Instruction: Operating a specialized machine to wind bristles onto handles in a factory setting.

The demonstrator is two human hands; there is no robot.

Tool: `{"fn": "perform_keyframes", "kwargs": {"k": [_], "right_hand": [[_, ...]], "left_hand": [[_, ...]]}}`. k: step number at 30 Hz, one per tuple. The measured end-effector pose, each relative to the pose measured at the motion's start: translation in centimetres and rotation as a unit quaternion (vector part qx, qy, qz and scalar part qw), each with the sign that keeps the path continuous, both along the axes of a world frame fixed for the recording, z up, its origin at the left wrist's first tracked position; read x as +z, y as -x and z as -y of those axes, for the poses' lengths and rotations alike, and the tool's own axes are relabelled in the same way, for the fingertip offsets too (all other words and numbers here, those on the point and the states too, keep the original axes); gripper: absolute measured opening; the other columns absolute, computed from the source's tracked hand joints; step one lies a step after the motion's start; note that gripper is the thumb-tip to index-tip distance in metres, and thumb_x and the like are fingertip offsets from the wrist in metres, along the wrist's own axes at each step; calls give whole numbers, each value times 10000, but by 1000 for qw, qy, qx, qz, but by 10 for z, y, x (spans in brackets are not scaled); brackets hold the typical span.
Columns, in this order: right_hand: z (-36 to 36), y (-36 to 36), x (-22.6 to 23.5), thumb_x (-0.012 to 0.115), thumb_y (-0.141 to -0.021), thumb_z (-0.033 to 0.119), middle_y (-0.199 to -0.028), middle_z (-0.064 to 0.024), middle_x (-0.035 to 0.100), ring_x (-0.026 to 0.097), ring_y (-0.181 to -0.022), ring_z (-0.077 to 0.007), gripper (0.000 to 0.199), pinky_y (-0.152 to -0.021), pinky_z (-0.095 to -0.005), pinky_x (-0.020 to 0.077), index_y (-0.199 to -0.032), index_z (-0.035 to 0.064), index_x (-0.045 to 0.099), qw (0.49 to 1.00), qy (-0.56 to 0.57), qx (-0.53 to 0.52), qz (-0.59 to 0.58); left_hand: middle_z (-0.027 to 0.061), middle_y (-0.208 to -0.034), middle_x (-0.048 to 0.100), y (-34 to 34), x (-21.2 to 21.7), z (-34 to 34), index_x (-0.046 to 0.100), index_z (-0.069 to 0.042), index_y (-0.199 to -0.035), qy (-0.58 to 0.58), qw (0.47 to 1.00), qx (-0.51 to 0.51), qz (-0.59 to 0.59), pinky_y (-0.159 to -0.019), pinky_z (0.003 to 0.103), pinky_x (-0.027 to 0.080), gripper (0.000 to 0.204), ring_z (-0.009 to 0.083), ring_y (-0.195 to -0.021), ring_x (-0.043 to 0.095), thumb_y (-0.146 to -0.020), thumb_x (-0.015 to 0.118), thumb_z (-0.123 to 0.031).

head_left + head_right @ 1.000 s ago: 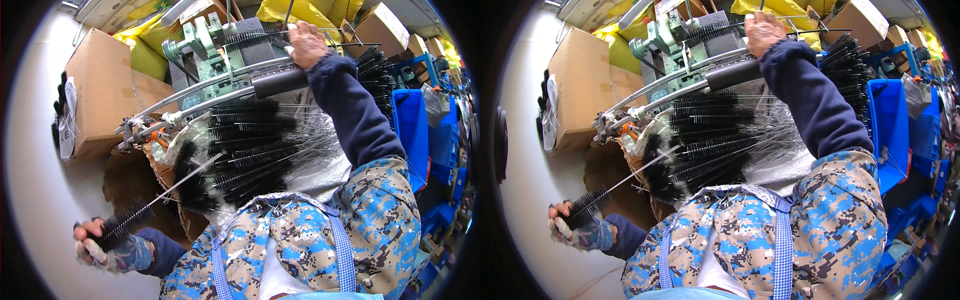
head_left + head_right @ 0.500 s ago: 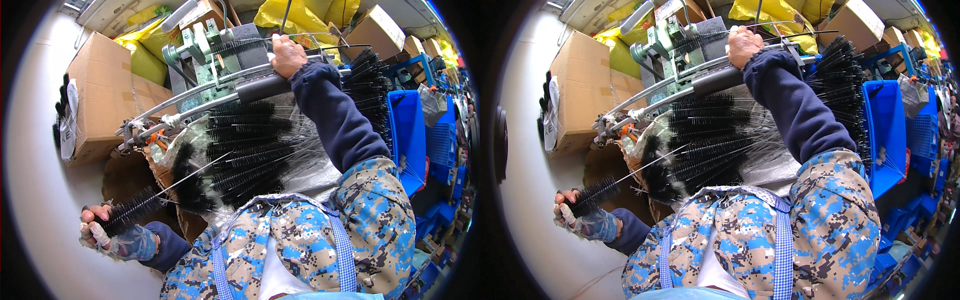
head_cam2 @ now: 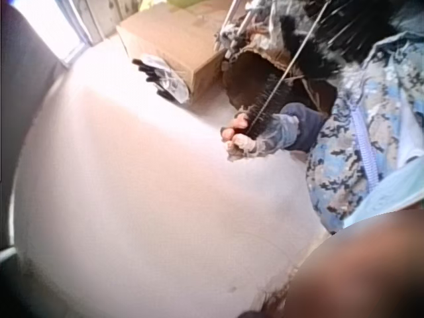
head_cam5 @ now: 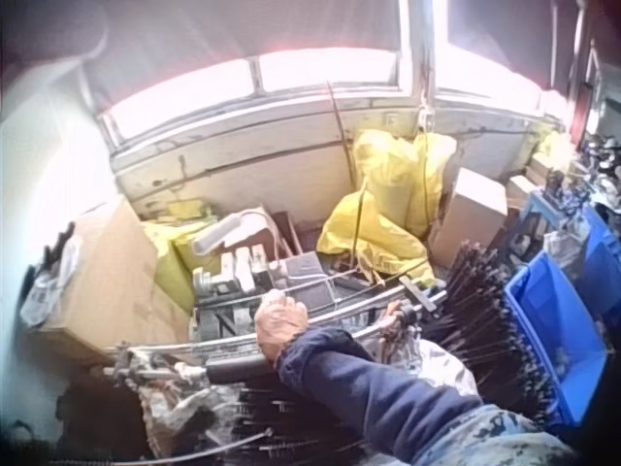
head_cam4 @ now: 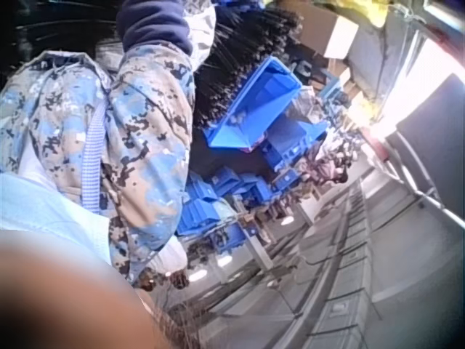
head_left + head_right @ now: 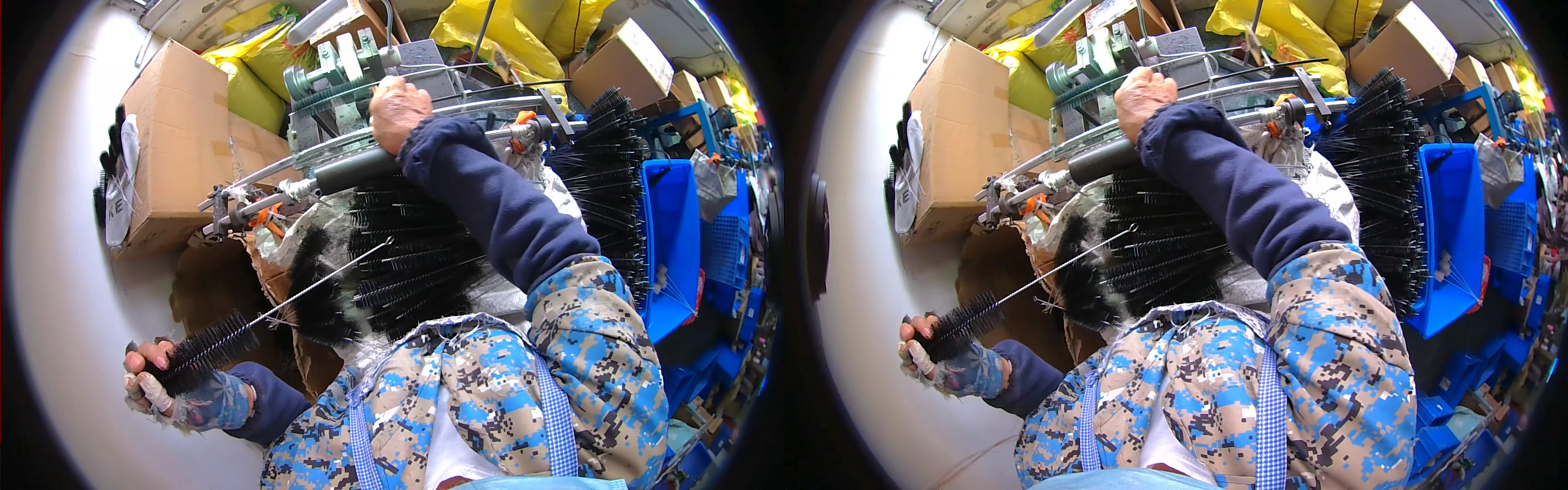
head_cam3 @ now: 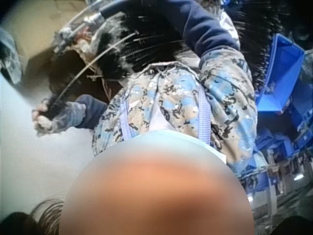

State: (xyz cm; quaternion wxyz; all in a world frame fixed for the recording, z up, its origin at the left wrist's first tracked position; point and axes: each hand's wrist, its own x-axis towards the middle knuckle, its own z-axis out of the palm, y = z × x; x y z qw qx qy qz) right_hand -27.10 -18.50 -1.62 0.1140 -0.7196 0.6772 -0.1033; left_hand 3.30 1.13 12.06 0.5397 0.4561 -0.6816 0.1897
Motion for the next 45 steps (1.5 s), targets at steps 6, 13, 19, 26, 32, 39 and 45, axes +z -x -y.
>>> {"fn": "perform_keyframes", "kwargs": {"k": [6,13,19,26,32,39,45], "right_hand": [[-2,-16,3,499,-758,70,-912,-246,540,571,-865,-354,282,-747,-433,446,-977,-106,479,998,44,35,12],[8,53,-3,510,-725,7,-921,-304,564,578,-914,-385,260,-797,-386,471,-956,-112,522,995,-42,85,15],[1,150,-7,536,-762,133,-991,-245,553,551,-949,-373,332,-814,-419,448,-1042,-37,485,996,35,56,-66],[19,204,29,610,-790,248,-877,-181,573,561,-847,-318,374,-743,-377,451,-1034,-26,541,984,162,42,-52],[19,197,-5,489,-790,52,-919,-149,593,560,-925,-326,199,-769,-387,457,-970,40,573,977,86,68,-183],[-40,202,59,464,-753,23,-810,-192,602,607,-773,-315,208,-687,-383,487,-908,51,600,975,20,61,-211],[-155,172,57,536,-753,87,-798,-169,594,593,-729,-313,183,-658,-392,482,-919,17,568,958,-78,256,101]], "left_hand": [[152,-998,437,33,-1,11,470,-47,-1051,3,1000,-18,8,-614,280,395,205,186,-729,417,-846,461,-54],[104,-931,431,49,-9,8,491,-70,-998,-75,894,-204,-393,-624,273,372,171,167,-698,391,-828,479,-59],[95,-950,423,29,-22,14,503,-71,-1031,-116,832,-262,-476,-642,276,404,193,167,-725,382,-843,465,-55],[103,-951,430,38,-23,19,514,-63,-1041,-127,822,-312,-459,-652,295,423,202,174,-713,390,-850,454,-35],[120,-969,436,30,-15,10,508,-58,-1043,-78,902,-217,-365,-658,295,419,207,179,-729,410,-841,475,-30],[134,-1012,455,-7,-14,-2,467,-13,-1040,-28,984,-106,-142,-671,261,427,240,181,-781,454,-811,539,-25],[39,-905,393,47,1,11,466,-67,-921,-203,642,-476,-566,-554,246,312,66,110,-665,342,-859,451,-49]]}}
